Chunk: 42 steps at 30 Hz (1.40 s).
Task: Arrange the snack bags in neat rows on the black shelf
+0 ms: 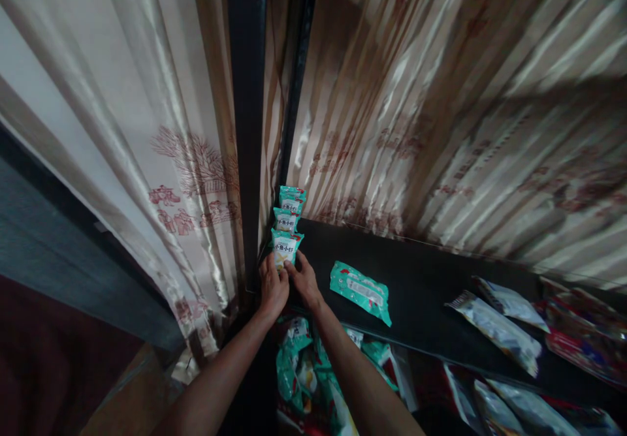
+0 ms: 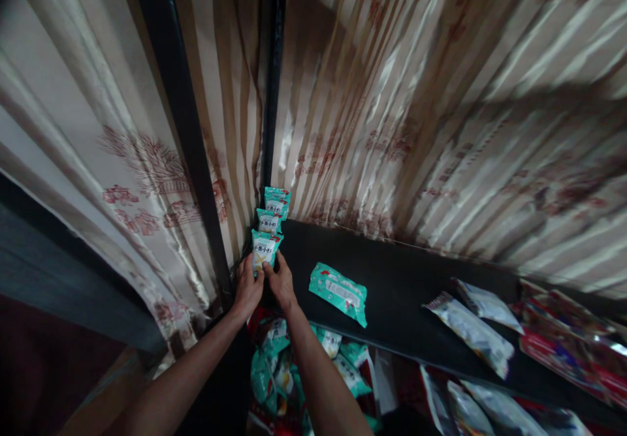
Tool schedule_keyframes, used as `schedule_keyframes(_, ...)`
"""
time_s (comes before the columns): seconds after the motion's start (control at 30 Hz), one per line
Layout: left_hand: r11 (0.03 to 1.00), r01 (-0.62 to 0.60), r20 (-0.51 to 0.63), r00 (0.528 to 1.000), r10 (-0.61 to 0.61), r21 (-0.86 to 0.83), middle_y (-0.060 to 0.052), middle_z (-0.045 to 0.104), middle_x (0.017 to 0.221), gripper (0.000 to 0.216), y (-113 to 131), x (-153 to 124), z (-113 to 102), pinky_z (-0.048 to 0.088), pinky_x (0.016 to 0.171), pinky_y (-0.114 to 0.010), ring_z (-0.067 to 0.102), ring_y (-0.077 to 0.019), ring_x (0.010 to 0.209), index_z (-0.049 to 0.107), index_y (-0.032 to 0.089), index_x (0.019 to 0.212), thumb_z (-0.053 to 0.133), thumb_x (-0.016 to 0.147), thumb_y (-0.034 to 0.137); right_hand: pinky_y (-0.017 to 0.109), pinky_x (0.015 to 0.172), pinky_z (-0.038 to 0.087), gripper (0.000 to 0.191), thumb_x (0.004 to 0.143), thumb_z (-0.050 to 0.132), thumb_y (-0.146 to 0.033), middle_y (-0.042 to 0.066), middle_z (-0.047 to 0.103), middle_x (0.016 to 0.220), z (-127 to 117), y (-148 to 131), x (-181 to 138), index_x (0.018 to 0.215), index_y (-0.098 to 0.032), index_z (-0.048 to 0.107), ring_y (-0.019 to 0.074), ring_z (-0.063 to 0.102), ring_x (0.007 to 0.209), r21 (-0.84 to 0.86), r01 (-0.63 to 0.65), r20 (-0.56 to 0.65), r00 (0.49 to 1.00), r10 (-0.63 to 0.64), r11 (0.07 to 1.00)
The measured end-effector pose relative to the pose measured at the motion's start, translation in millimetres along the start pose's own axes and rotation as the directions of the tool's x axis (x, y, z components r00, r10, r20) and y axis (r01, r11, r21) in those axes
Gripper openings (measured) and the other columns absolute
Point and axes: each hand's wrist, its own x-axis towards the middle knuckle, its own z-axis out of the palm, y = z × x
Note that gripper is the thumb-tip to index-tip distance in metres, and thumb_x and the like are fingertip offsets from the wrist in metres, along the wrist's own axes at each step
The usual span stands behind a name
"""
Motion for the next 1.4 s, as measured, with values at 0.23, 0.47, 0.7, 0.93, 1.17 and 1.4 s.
schedule_keyframes(0.23, 1.000, -0.014, -0.071, 0.997, 0.015, 0.016, -0.016, 0.042, 0.135, 0.050, -3, 19, 9, 0.028, 0.111, -0.041, 0.035, -0.0252, 0.130, 0.036, 0.012, 0.133, 0.036, 0.086, 0.027, 0.039, 0.093, 0.046, 0.055, 0.076, 0.057, -0.037, 0.007, 0.065, 0.116, 11, 3, 20, 0.128, -0.021, 0.052, 0.0252, 0.059, 0.107, -0.092, 0.026, -0.076, 0.997, -0.033, 0.995)
schedule_keyframes(0.47, 1.000, -0.008, -0.064, 0.998, 0.008, 0.009, -0.015, 0.042, 0.139, 0.052, -17, 22, 20, 0.026, 0.111, -0.043, 0.034, -0.0258, 0.132, 0.035, 0.014, 0.135, 0.037, 0.085, 0.027, 0.038, 0.090, 0.048, 0.055, 0.077, 0.055, -0.039, 0.007, 0.066, 0.114, 14, 6, 31, 0.128, -0.020, 0.051, 0.0243, 0.061, 0.104, -0.109, 0.020, -0.067, 0.997, -0.028, 0.994)
schedule_keyframes(0.7, 0.999, -0.011, -0.020, 1.000, 0.012, 0.036, -0.015, 0.039, 0.141, 0.053, -15, 23, 19, 0.024, 0.112, -0.043, 0.032, -0.0257, 0.134, 0.034, 0.013, 0.138, 0.035, 0.087, 0.028, 0.037, 0.092, 0.047, 0.053, 0.079, 0.051, -0.039, 0.009, 0.066, 0.113, 20, 6, 34, 0.128, -0.020, 0.051, 0.0242, 0.059, 0.107, -0.162, 0.036, -0.095, 0.994, -0.052, 0.986)
schedule_keyframes(0.93, 0.999, -0.033, -0.010, 0.999, 0.034, 0.012, -0.019, 0.027, 0.148, 0.058, -14, 16, 17, 0.019, 0.114, -0.045, 0.020, -0.0265, 0.140, 0.024, 0.009, 0.141, 0.036, 0.087, 0.028, 0.038, 0.094, 0.046, 0.056, 0.078, 0.052, -0.044, 0.010, 0.064, 0.116, 17, 12, 24, 0.127, -0.019, 0.051, 0.0251, 0.058, 0.110, -0.136, 0.028, -0.119, 0.992, -0.045, 0.990)
schedule_keyframes(1.17, 0.999, -0.051, 0.027, 0.998, 0.050, 0.010, -0.020, 0.018, 0.152, 0.058, -12, 0, 12, 0.015, 0.115, -0.043, 0.010, -0.0251, 0.142, 0.024, 0.007, 0.141, 0.035, 0.088, 0.027, 0.041, 0.098, 0.043, 0.053, 0.079, 0.050, -0.039, 0.014, 0.059, 0.124, 6, 15, -2, 0.125, -0.014, 0.052, 0.0250, 0.057, 0.111, -0.182, -0.026, -0.197, 0.980, -0.010, 0.983)
schedule_keyframes(1.4, 0.986, -0.165, 0.013, 0.986, 0.165, 0.022, -0.014, 0.046, 0.136, 0.044, -6, -53, 1, 0.032, 0.110, -0.043, 0.039, -0.0230, 0.131, 0.044, 0.014, 0.129, 0.037, 0.087, 0.020, 0.039, 0.095, 0.045, 0.042, 0.081, 0.045, -0.036, 0.013, 0.063, 0.116, -22, 16, -55, 0.115, -0.014, 0.057, 0.0224, 0.060, 0.105, -0.121, -0.015, -0.252, 0.968, -0.015, 0.993)
